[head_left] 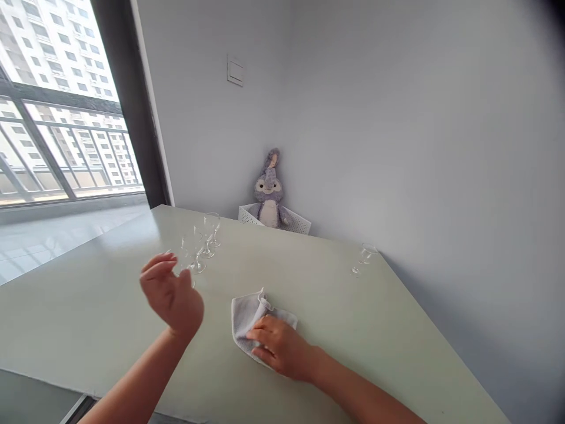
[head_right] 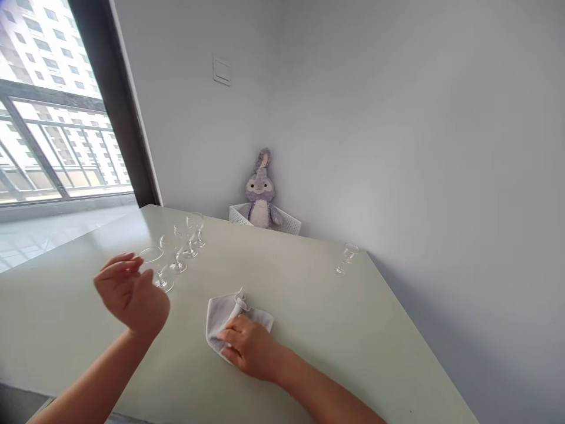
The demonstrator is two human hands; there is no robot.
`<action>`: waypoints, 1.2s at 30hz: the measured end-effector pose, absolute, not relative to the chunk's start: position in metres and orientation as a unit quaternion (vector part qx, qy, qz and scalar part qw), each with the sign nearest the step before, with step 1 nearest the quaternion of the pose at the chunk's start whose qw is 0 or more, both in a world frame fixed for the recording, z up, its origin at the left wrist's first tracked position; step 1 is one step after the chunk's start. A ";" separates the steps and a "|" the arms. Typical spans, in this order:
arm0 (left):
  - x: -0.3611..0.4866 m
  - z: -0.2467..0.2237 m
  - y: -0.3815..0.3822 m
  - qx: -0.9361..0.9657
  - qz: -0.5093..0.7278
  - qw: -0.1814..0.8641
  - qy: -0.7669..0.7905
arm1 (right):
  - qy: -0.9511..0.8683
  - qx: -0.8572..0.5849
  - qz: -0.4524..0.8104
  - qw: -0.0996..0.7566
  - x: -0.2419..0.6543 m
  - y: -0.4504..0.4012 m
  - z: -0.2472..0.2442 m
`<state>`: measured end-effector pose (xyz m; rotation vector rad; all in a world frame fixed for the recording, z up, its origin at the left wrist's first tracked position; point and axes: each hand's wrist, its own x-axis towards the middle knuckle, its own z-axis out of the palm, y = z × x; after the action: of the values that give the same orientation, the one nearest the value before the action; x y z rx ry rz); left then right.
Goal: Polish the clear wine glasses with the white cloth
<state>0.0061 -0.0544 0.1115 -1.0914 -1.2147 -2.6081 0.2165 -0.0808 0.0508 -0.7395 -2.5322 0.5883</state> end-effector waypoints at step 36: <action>0.066 0.031 0.002 -0.750 -0.389 0.012 -0.534 | -0.615 -0.407 0.451 0.502 0.223 -0.043 0.071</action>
<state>0.0660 0.0022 0.0311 -2.3393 -1.6661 -1.2144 0.2234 -0.0429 0.0713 -0.9839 -1.4870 1.0890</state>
